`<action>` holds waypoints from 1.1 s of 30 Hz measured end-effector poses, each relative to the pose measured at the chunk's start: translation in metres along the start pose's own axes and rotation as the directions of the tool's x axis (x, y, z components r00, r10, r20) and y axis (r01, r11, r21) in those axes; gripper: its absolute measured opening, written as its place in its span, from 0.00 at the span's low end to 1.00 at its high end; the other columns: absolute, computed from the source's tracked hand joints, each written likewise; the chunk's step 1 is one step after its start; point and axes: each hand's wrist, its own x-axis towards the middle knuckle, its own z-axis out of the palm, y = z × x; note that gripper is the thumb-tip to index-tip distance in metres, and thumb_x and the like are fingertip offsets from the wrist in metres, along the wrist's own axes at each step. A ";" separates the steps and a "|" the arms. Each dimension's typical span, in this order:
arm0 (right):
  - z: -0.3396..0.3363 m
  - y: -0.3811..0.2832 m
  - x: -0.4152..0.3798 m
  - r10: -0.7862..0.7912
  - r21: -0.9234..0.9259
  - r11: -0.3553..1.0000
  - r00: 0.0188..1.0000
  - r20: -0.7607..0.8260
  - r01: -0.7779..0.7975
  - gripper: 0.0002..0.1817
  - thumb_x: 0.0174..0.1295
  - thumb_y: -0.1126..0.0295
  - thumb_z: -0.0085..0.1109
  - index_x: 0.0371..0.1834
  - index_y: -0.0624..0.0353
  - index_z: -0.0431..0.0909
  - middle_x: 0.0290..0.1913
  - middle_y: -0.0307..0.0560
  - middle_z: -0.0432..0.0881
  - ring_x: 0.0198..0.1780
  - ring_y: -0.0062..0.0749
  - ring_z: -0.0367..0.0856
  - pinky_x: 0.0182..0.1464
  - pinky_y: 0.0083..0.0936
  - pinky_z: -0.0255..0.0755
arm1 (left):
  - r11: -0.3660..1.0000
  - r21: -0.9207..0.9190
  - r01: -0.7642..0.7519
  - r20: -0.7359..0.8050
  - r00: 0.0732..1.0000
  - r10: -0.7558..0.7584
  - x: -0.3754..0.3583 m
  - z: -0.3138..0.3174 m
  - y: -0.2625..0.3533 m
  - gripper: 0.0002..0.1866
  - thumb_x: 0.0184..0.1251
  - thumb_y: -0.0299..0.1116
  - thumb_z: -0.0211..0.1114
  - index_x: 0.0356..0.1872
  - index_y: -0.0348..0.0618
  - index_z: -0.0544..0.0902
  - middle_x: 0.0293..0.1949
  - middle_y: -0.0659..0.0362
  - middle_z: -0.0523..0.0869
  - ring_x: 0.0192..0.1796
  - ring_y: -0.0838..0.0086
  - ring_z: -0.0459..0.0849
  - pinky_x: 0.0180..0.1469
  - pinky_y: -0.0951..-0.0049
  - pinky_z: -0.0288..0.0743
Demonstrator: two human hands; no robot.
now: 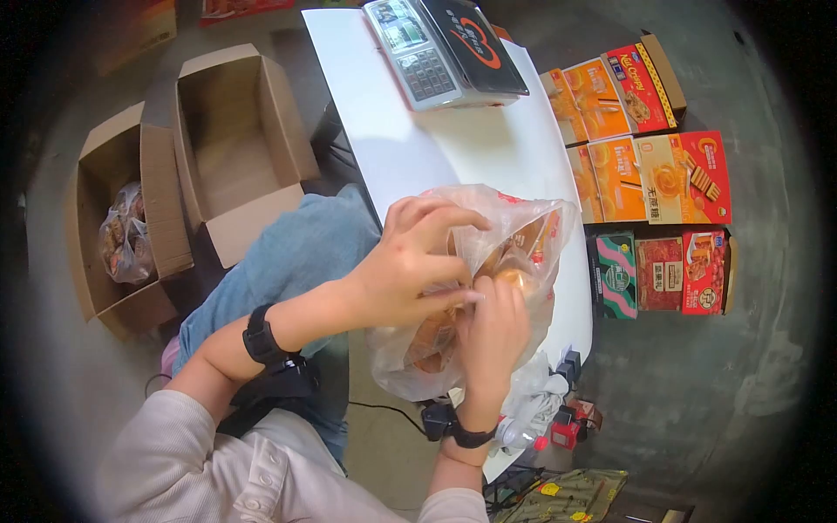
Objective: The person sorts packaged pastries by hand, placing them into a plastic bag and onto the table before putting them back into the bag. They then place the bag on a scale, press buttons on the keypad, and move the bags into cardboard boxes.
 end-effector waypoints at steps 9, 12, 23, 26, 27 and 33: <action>-0.021 0.076 0.035 0.134 0.440 0.896 0.981 -0.142 -0.058 0.15 0.66 0.65 0.49 0.26 0.63 0.76 0.18 0.35 0.71 0.24 0.20 0.70 0.25 0.20 0.60 | 0.994 -0.015 0.105 -0.188 0.976 -0.106 -0.008 -0.015 0.004 0.14 0.53 0.29 0.59 0.43 0.42 0.76 0.58 0.50 0.69 0.59 0.54 0.64 0.62 0.57 0.53; -0.042 0.142 0.074 0.540 0.717 0.595 0.841 -0.020 -0.365 0.18 0.66 0.61 0.50 0.18 0.56 0.70 0.20 0.35 0.74 0.20 0.20 0.68 0.21 0.22 0.58 | 0.978 0.062 0.199 -0.263 0.948 -0.177 -0.018 -0.012 -0.011 0.18 0.55 0.30 0.56 0.49 0.42 0.70 0.60 0.50 0.65 0.61 0.55 0.62 0.62 0.58 0.52; -0.082 0.246 0.285 0.238 0.949 0.306 0.960 -0.150 0.073 0.08 0.62 0.66 0.54 0.34 0.60 0.74 0.30 0.43 0.79 0.32 0.30 0.77 0.40 0.25 0.72 | 0.612 -0.315 0.726 -0.023 0.638 -0.769 -0.037 0.030 -0.068 0.14 0.64 0.29 0.51 0.50 0.36 0.69 0.51 0.47 0.68 0.56 0.57 0.69 0.58 0.66 0.64; -0.100 0.144 0.321 0.140 0.304 0.953 0.903 -0.407 -0.011 0.15 0.47 0.82 0.52 0.41 0.74 0.71 0.38 0.49 0.79 0.38 0.28 0.77 0.41 0.21 0.70 | 0.526 -0.353 0.774 0.059 0.579 -0.813 -0.037 0.043 -0.075 0.14 0.63 0.30 0.51 0.49 0.35 0.71 0.49 0.46 0.71 0.55 0.57 0.71 0.56 0.64 0.66; -0.096 0.145 0.339 0.131 0.303 0.953 0.903 -0.409 -0.001 0.15 0.47 0.82 0.52 0.41 0.74 0.71 0.38 0.49 0.79 0.38 0.28 0.77 0.41 0.21 0.70 | 0.528 -0.357 0.771 0.050 0.580 -0.813 -0.037 0.048 -0.077 0.14 0.63 0.30 0.51 0.49 0.35 0.71 0.49 0.46 0.71 0.55 0.57 0.71 0.56 0.64 0.66; -0.025 0.217 0.467 0.203 0.661 0.747 0.919 -0.338 0.078 0.11 0.51 0.79 0.52 0.39 0.71 0.74 0.37 0.46 0.80 0.39 0.26 0.78 0.43 0.18 0.70 | 0.562 -0.173 0.809 0.131 0.585 -0.801 -0.034 0.074 -0.088 0.15 0.61 0.32 0.52 0.47 0.36 0.72 0.47 0.45 0.74 0.53 0.56 0.72 0.57 0.63 0.66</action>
